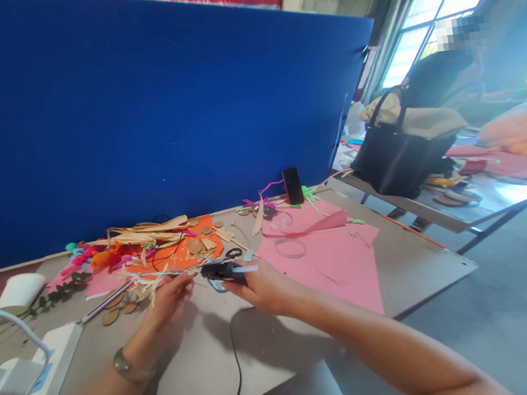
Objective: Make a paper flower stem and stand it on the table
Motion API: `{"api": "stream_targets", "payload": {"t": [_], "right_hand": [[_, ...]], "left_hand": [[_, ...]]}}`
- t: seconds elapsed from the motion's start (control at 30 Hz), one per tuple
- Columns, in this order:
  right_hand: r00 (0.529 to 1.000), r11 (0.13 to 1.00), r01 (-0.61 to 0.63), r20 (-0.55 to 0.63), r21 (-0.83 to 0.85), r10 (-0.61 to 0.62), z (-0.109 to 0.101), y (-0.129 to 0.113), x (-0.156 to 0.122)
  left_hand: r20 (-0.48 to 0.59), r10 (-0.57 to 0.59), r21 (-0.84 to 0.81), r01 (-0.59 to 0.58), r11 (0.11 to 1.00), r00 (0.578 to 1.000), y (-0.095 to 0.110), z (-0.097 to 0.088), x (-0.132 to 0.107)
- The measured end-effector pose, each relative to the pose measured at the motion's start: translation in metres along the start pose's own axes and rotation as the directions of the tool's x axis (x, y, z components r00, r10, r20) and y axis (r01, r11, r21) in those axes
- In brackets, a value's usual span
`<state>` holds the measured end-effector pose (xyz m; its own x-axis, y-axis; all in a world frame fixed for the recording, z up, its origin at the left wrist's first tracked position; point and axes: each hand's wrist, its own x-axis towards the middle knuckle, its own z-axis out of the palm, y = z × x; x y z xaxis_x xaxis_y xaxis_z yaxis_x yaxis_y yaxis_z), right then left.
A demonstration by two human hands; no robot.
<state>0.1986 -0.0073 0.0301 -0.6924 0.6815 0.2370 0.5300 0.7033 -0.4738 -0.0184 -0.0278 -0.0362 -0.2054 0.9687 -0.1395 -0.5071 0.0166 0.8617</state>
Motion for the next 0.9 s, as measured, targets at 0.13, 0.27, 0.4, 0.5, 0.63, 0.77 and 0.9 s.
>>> {"api": "stream_targets", "payload": {"t": [0.13,0.27,0.4,0.5,0.63,0.77,0.9], "right_hand": [[1.000,1.000,-0.001,0.021,0.001,0.001,-0.0008,-0.0016,0.0011],[1.000,1.000,0.003,0.024,0.010,-0.003,0.0005,0.0010,0.0022],[1.000,0.999,0.013,0.025,0.036,-0.014,0.0020,0.0043,0.0023],[1.000,0.999,0.010,0.028,0.048,-0.011,0.0017,0.0047,0.0019],[0.999,0.998,0.013,0.041,0.057,-0.016,0.0001,0.0032,0.0018],[0.999,0.997,0.016,0.050,0.076,-0.020,-0.0015,0.0008,0.0028],[0.998,0.995,0.018,0.052,0.096,-0.023,-0.0003,0.0001,0.0040]], "left_hand": [[0.003,0.005,0.010,-0.005,1.000,1.000,-0.0006,0.0003,0.0005],[0.005,0.008,0.021,-0.008,1.000,1.000,-0.0026,-0.0015,0.0028],[0.000,0.019,0.018,-0.019,1.000,1.000,-0.0037,-0.0030,0.0037],[-0.005,0.025,0.016,-0.025,1.000,1.000,-0.0039,-0.0028,0.0032],[-0.011,0.021,0.012,-0.021,1.000,1.000,-0.0031,-0.0020,0.0025],[0.010,0.017,0.020,-0.018,1.000,1.000,-0.0007,-0.0011,0.0012],[0.005,0.026,0.031,-0.026,0.999,1.000,0.0008,0.0001,-0.0003]]}}
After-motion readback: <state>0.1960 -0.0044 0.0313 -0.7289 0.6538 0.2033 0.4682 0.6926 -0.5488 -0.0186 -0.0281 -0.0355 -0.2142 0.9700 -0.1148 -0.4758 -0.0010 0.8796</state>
